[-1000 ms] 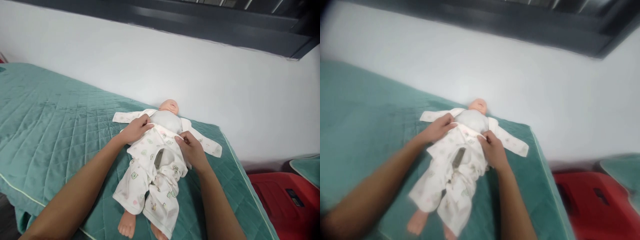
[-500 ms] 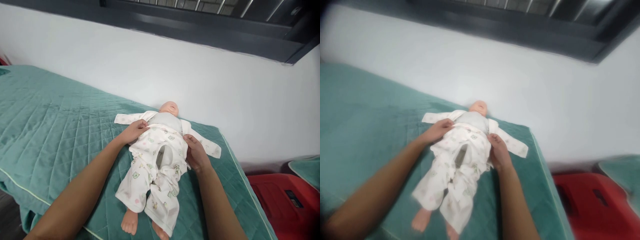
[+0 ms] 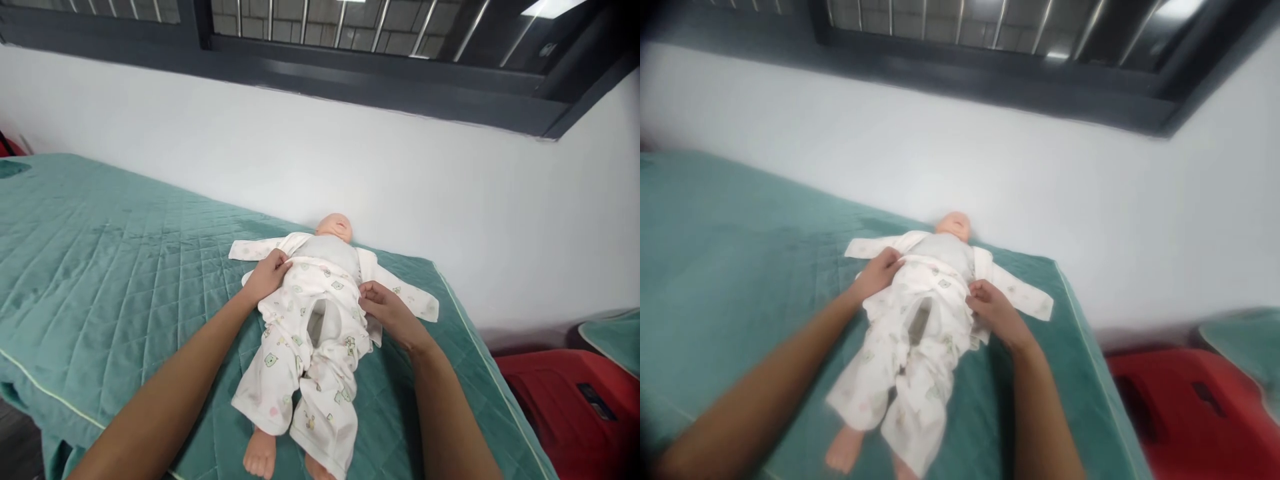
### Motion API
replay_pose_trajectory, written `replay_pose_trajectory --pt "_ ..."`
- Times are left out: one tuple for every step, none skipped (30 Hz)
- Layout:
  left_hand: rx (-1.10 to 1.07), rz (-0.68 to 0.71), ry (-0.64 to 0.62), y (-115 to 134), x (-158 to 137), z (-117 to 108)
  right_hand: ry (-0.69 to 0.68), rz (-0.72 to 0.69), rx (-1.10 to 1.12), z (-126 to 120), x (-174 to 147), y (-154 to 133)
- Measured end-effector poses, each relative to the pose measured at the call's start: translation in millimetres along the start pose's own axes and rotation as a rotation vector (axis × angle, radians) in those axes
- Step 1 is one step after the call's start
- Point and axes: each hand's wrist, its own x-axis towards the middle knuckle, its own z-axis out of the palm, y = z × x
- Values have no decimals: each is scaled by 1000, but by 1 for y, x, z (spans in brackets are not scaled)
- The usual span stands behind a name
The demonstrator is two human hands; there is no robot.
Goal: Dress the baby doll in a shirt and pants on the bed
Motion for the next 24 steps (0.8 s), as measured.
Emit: replay_pose_trajectory --pt "5 -4 -10 -1 0 1 15 -1 -46 1 1 1" --pt "18 -3 -13 -1 0 2 41 3 -102 2 2 2" --pt "36 2 -6 -2 -1 3 78 14 -164 3 4 3" --pt "56 6 14 -3 -1 5 122 33 -226 4 7 5" --pt "72 7 43 -3 -2 6 169 58 -282 5 9 7" --pt "81 1 76 -3 -3 7 217 83 -332 5 12 8" --pt "83 -12 110 -3 -4 8 259 105 -379 6 15 10" --pt "77 -26 140 -2 -5 9 293 118 -426 7 17 12" --pt "66 -41 167 -1 -6 10 318 121 -467 8 19 14" --pt "54 -56 188 0 -6 11 331 118 -500 9 21 16" --pt "44 -69 199 1 -6 12 335 113 -521 9 22 18" --pt "37 -83 199 2 -7 12 329 106 -529 9 22 19" --pt "34 -95 186 3 -7 12 317 99 -526 9 23 20" --pt "34 -105 162 5 -7 13 304 89 -513 9 23 21" --pt "40 -111 131 6 -7 13 288 76 -497 9 22 22" --pt "50 -114 94 8 -7 13 273 59 -480 8 22 22" --pt "62 -113 56 10 -7 12 256 41 -461 8 21 21" --pt "68 -107 11 12 -6 10 238 22 -440 8 21 21" --pt "68 -90 -41 14 -4 7 219 4 -419 7 20 20" --pt "58 -65 -96 16 -1 4 201 -11 -399 7 19 20" --pt "43 -37 -152 19 1 0 183 -24 -384 7 19 19" --pt "25 -11 -205 22 5 -5 165 -34 -367 8 18 19" --pt "5 6 -253 24 8 -10 147 -41 -339 8 18 19" --pt "-15 11 -292 26 11 -15 129 -49 -295 9 17 18"
